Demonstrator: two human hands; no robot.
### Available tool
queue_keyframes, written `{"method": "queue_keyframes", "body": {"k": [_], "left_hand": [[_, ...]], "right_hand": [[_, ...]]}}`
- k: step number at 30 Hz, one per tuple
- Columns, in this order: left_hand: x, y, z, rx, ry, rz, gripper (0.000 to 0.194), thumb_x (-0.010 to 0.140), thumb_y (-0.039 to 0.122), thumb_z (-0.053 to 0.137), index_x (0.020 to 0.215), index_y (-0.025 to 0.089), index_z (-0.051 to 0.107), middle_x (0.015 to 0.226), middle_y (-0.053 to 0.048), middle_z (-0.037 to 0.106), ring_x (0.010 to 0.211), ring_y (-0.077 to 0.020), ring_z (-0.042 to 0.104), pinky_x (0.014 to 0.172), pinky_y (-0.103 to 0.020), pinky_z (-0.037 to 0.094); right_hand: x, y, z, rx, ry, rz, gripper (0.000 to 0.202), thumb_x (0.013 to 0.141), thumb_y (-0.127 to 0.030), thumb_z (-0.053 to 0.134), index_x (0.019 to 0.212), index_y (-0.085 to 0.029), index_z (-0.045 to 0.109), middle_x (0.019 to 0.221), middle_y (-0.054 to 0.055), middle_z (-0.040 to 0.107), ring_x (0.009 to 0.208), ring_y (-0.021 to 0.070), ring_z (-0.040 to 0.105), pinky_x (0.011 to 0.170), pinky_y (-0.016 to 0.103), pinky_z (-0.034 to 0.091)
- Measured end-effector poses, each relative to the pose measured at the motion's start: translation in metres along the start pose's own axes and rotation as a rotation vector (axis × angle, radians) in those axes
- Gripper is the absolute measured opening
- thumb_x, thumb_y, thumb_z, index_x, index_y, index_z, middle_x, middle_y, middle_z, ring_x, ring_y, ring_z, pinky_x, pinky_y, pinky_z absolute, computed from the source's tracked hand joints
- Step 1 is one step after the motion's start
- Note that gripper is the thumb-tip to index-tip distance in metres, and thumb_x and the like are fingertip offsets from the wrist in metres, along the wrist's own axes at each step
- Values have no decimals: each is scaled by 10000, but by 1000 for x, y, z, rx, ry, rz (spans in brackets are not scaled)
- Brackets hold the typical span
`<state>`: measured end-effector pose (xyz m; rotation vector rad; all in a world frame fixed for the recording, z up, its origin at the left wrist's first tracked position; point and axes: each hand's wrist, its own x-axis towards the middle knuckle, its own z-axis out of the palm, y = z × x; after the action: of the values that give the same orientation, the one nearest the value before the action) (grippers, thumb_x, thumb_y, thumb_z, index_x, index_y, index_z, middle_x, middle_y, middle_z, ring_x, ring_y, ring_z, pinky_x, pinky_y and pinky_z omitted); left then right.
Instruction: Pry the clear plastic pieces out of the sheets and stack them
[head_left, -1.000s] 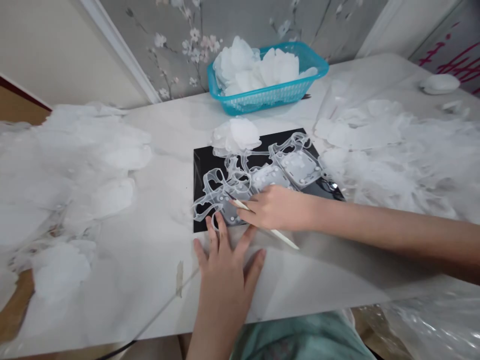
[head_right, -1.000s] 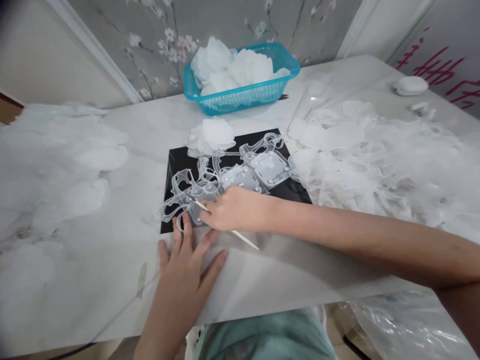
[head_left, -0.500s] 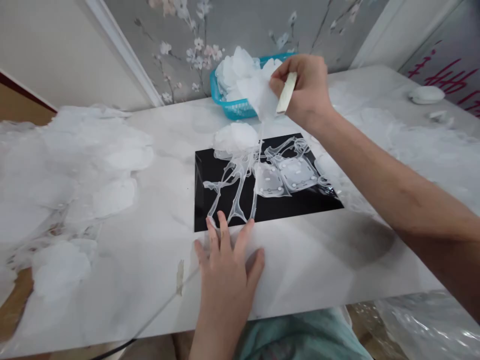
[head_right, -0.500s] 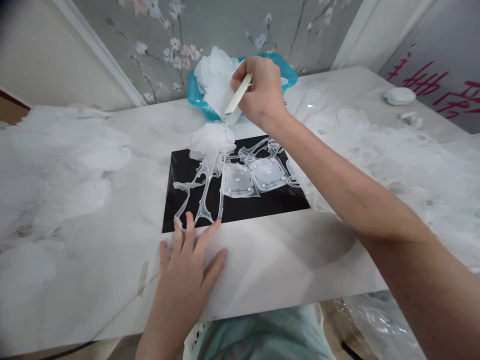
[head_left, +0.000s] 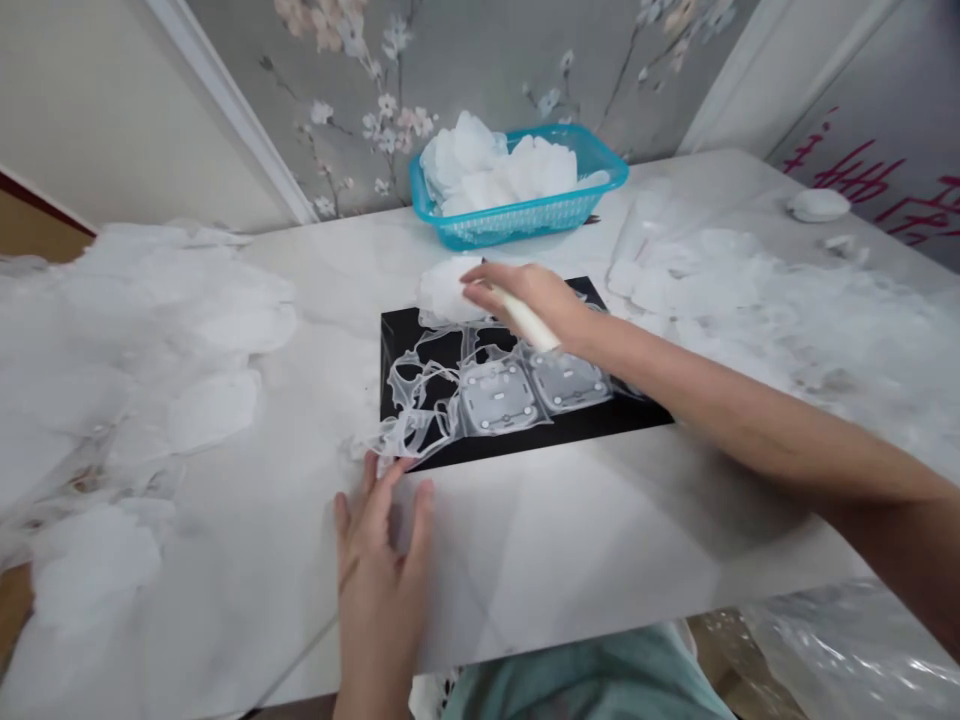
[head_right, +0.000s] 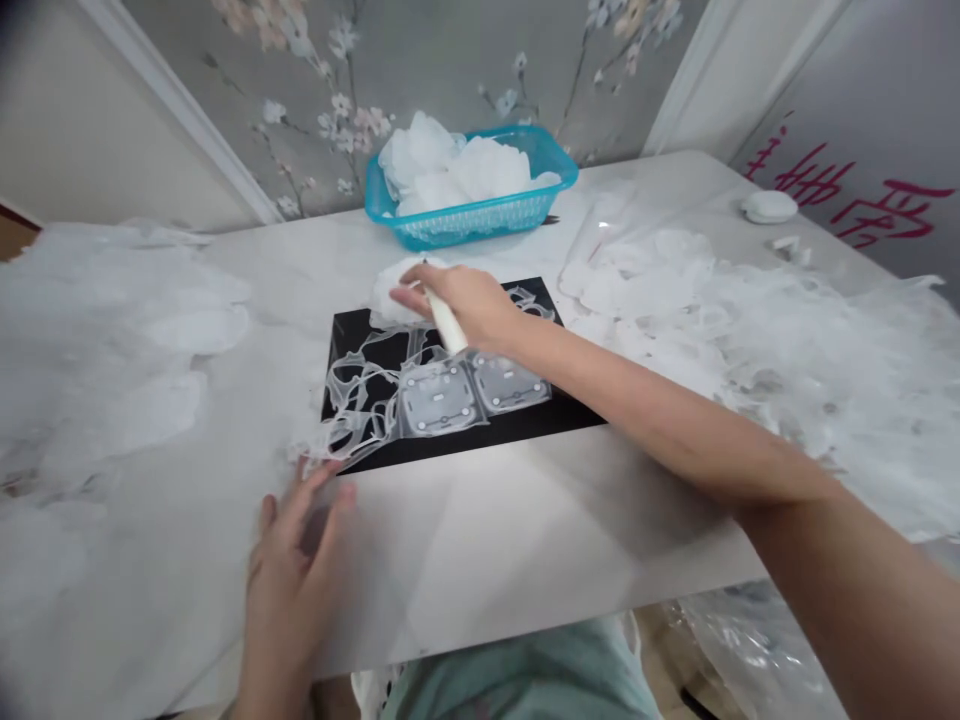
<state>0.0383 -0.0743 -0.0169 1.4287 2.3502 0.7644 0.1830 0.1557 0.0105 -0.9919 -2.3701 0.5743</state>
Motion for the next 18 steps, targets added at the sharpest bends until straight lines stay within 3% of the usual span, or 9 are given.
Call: {"method": "queue_keyframes", "body": {"k": [3, 5, 7, 9, 11, 14, 16, 18], "left_hand": [[7, -4, -10, 4, 119, -141, 328, 855, 455, 466, 1083, 286, 630, 1194, -40, 622, 1182, -241, 516, 1022, -451, 358], [10, -2, -17, 84, 268, -216, 327, 855, 465, 476, 1082, 303, 646, 1070, -39, 676, 1023, -245, 609, 886, -411, 465], [11, 3, -23, 196, 449, -155, 340, 862, 435, 486, 1107, 265, 650, 960, -66, 681, 890, -236, 629, 812, -390, 483], [9, 11, -24, 267, 556, 18, 330, 879, 362, 481, 1107, 201, 656, 856, -84, 641, 817, -218, 606, 797, -376, 474], [7, 22, -18, 287, 460, 234, 319, 893, 293, 455, 1108, 162, 650, 837, -90, 601, 821, -205, 582, 803, -361, 466], [3, 36, 4, 321, 70, 508, 401, 906, 296, 414, 1249, 130, 535, 1152, -146, 566, 1066, -244, 532, 894, -387, 443], [2, 41, 18, 418, -73, 575, 492, 903, 354, 416, 1347, 143, 421, 1377, -157, 421, 1253, -307, 398, 962, -467, 395], [1, 41, 26, 502, -135, 586, 524, 905, 384, 407, 1388, 187, 355, 1459, -138, 311, 1328, -333, 294, 984, -524, 361]], "right_hand": [[-25, -8, -10, 382, 86, 48, 483, 951, -489, 221, 1266, -184, 424, 647, -7, 584, 631, 131, 570, 608, 260, 436], [-43, -14, -14, 559, 88, 74, 434, 932, -521, 269, 1138, -198, 473, 667, -17, 564, 557, 97, 531, 535, 228, 430], [-59, -17, -12, 724, -3, 149, 349, 905, -510, 379, 928, -189, 514, 697, -11, 575, 503, 75, 515, 472, 212, 432], [-72, -17, -7, 886, -114, 249, 277, 861, -456, 506, 810, -184, 506, 692, -9, 603, 503, 82, 559, 468, 213, 473], [-80, -14, -3, 977, -161, 331, 217, 798, -381, 619, 804, -182, 533, 699, -2, 644, 575, 110, 628, 531, 228, 528], [-85, -7, -3, 963, -126, 344, 200, 715, -290, 710, 843, -174, 609, 708, 12, 681, 641, 128, 661, 597, 231, 551], [-86, -4, -6, 901, -119, 302, 167, 704, -260, 713, 817, -161, 642, 675, 14, 678, 605, 119, 647, 581, 222, 542], [-87, -2, -8, 816, -134, 229, 128, 719, -249, 695, 786, -147, 655, 640, 12, 663, 553, 103, 617, 522, 199, 506]]}}
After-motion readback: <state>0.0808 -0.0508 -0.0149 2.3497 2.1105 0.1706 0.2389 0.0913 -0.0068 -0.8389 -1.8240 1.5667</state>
